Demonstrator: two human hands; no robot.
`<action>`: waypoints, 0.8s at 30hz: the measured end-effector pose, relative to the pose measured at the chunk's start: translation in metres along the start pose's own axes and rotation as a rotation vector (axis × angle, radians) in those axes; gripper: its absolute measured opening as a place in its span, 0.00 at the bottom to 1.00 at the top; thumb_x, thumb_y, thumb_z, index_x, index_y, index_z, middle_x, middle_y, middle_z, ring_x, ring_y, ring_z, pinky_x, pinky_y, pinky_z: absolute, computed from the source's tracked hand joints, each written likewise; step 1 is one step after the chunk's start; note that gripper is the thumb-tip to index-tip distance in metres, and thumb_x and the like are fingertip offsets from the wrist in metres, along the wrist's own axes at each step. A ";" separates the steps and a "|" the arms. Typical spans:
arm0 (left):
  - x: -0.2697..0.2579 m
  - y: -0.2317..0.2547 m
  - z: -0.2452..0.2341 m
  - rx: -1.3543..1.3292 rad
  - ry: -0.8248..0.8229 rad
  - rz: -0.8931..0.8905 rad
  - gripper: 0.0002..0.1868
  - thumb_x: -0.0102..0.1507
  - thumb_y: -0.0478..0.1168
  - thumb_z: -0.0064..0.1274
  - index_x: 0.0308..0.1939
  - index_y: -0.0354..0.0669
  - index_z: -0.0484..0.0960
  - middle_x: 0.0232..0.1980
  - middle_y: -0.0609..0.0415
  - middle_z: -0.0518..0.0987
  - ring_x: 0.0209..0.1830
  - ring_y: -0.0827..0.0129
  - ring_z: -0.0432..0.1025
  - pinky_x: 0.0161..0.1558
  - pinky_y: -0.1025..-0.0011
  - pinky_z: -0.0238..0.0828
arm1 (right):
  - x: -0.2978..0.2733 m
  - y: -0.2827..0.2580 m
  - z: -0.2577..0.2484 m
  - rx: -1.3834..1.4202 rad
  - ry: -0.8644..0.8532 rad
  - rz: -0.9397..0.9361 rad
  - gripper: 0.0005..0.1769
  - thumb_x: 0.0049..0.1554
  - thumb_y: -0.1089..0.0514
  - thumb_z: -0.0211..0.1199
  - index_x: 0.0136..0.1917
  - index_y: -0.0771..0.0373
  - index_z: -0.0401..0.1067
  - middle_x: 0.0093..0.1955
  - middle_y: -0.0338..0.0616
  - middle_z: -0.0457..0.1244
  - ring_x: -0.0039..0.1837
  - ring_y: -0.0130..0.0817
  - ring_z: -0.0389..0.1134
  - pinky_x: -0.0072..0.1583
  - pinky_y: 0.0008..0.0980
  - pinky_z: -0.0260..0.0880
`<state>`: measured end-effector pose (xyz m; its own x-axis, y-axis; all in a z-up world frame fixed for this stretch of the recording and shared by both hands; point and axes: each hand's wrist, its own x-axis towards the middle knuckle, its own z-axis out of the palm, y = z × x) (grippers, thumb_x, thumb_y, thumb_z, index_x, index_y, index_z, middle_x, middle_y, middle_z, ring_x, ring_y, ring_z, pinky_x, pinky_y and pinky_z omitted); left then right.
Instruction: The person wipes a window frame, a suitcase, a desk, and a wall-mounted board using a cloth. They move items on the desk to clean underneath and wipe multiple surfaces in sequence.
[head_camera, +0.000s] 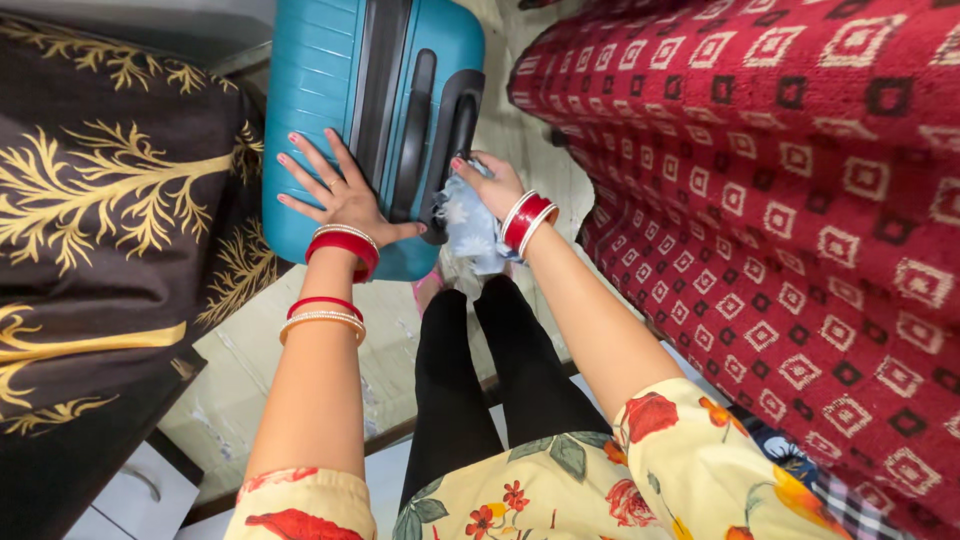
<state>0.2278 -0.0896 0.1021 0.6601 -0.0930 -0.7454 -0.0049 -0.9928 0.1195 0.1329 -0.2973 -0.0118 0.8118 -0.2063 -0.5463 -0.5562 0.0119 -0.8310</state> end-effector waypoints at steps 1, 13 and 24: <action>0.000 -0.001 0.001 -0.012 0.005 0.003 0.94 0.35 0.72 0.72 0.79 0.40 0.15 0.80 0.26 0.14 0.78 0.30 0.08 0.69 0.22 0.15 | 0.001 -0.003 0.002 -0.034 -0.008 -0.022 0.17 0.63 0.52 0.64 0.57 0.68 0.77 0.46 0.38 0.71 0.49 0.23 0.66 0.55 0.25 0.68; 0.020 -0.008 0.029 -0.179 0.120 0.013 0.52 0.67 0.77 0.22 0.84 0.52 0.28 0.83 0.39 0.16 0.80 0.39 0.08 0.71 0.26 0.08 | -0.149 -0.219 -0.052 0.399 -0.294 0.037 0.17 0.63 0.55 0.61 0.59 0.70 0.72 0.52 0.41 0.71 0.54 0.25 0.71 0.58 0.29 0.73; 0.019 -0.020 0.025 -0.286 0.079 0.082 0.55 0.64 0.78 0.27 0.83 0.53 0.28 0.81 0.40 0.14 0.78 0.41 0.06 0.67 0.26 0.05 | -0.151 -0.353 -0.074 -0.390 0.285 -0.834 0.06 0.70 0.63 0.58 0.56 0.68 0.72 0.53 0.44 0.68 0.57 0.28 0.70 0.61 0.27 0.70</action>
<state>0.2216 -0.0737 0.0689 0.7226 -0.1551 -0.6737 0.1433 -0.9198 0.3653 0.1938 -0.3426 0.3716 0.9276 -0.2318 0.2929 0.1183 -0.5615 -0.8190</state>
